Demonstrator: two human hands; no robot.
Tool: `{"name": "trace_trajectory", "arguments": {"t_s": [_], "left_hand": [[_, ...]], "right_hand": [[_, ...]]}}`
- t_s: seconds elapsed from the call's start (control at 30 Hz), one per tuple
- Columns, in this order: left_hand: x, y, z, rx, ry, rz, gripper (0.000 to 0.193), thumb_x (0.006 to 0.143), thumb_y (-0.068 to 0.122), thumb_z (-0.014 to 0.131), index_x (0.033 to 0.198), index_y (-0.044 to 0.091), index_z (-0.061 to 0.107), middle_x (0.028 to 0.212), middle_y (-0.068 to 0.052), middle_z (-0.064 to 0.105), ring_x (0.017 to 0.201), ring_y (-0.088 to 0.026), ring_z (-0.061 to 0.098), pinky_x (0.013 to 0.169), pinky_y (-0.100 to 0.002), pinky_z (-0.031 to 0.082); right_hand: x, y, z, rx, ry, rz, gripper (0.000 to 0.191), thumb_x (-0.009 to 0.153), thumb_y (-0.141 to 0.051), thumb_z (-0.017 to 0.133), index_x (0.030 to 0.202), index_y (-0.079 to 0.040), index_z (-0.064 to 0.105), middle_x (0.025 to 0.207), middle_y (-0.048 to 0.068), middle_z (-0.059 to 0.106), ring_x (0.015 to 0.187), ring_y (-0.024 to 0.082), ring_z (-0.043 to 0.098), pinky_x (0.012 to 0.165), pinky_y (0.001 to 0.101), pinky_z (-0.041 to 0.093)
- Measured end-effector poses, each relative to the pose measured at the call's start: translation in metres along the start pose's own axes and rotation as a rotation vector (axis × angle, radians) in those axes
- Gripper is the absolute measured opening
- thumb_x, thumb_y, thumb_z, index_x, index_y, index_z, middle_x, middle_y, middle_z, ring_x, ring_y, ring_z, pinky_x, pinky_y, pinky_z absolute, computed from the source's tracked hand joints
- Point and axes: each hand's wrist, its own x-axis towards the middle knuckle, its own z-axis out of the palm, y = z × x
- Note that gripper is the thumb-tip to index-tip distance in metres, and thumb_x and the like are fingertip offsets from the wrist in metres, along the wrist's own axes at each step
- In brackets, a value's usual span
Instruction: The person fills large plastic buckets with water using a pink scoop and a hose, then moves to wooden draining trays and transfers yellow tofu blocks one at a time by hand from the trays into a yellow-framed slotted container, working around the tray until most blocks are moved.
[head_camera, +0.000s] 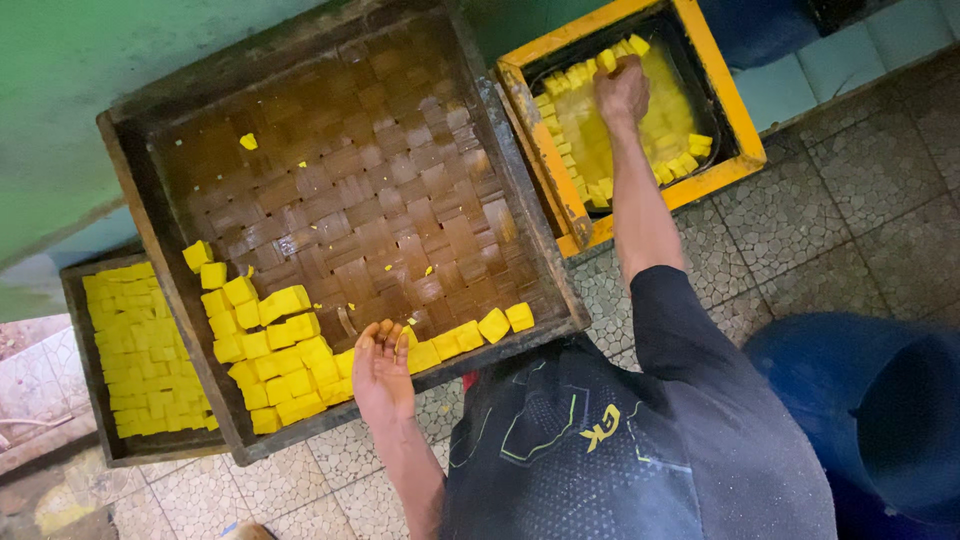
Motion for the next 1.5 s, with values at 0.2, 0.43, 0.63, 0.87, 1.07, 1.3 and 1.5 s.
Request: {"name": "trace_trajectory", "arguments": {"t_s": [0.2,0.43,0.63,0.87,1.07,1.3,1.5], "left_hand": [[-0.002,0.002,0.001,-0.011,0.004,-0.014,0.035,0.102,0.022,0.058,0.13,0.001,0.058,0.125,-0.013,0.063,0.118,-0.025,0.059,0.108,-0.042,0.046],[-0.002,0.005,0.001,-0.018,0.048,-0.014,0.035,0.101,0.024,0.06,0.128,0.002,0.059,0.124,-0.012,0.063,0.117,-0.025,0.06,0.107,-0.041,0.046],[-0.004,0.007,-0.008,-0.022,0.026,0.002,0.036,0.101,0.024,0.061,0.129,0.003,0.059,0.125,-0.012,0.063,0.118,-0.025,0.06,0.107,-0.041,0.046],[0.003,0.006,-0.005,-0.013,0.023,-0.017,0.035,0.102,0.024,0.059,0.128,0.001,0.059,0.125,-0.014,0.064,0.118,-0.027,0.061,0.105,-0.042,0.048],[0.029,0.009,-0.006,-0.094,0.05,0.001,0.031,0.102,0.02,0.057,0.127,0.002,0.06,0.123,-0.014,0.067,0.117,-0.027,0.065,0.101,-0.04,0.05],[0.051,0.034,-0.017,-0.199,0.05,0.114,0.027,0.105,0.018,0.057,0.126,0.001,0.06,0.119,-0.015,0.069,0.112,-0.025,0.066,0.099,-0.039,0.053],[0.042,0.058,-0.045,-0.32,0.063,0.23,0.024,0.104,0.016,0.059,0.123,0.002,0.061,0.117,-0.013,0.069,0.11,-0.024,0.067,0.099,-0.039,0.053]], "right_hand": [[-0.001,0.003,0.014,0.181,0.142,-0.093,0.032,0.087,-0.028,0.081,0.102,-0.006,0.063,0.095,0.014,0.074,0.091,0.035,0.07,0.082,0.0445,0.054],[0.005,-0.006,0.012,0.7,-0.027,0.295,0.045,0.087,-0.024,0.08,0.114,0.0,0.053,0.087,0.014,0.073,0.066,0.026,0.069,0.057,0.0381,0.055],[0.023,-0.003,-0.011,0.504,0.046,0.282,0.061,0.092,-0.026,0.08,0.132,0.002,0.043,0.082,0.013,0.072,0.046,0.02,0.068,0.039,0.0323,0.055],[0.047,0.006,0.01,0.51,-0.312,0.256,0.043,0.098,-0.016,0.075,0.131,0.002,0.057,0.099,0.017,0.073,0.067,0.026,0.072,0.053,0.0369,0.058],[0.006,-0.047,0.033,0.23,0.095,-0.319,0.021,0.109,-0.015,0.075,0.123,-0.003,0.064,0.098,0.013,0.067,0.077,0.022,0.062,0.068,0.0355,0.053],[-0.281,-0.188,0.104,0.45,-0.823,-1.026,0.028,0.097,-0.029,0.078,0.114,-0.008,0.072,0.099,0.01,0.063,0.088,0.022,0.063,0.074,0.0364,0.053],[-0.391,-0.211,0.152,0.134,-0.719,-1.364,0.035,0.093,-0.026,0.074,0.121,-0.007,0.063,0.118,0.012,0.058,0.115,0.035,0.052,0.1,0.0506,0.043]]}}
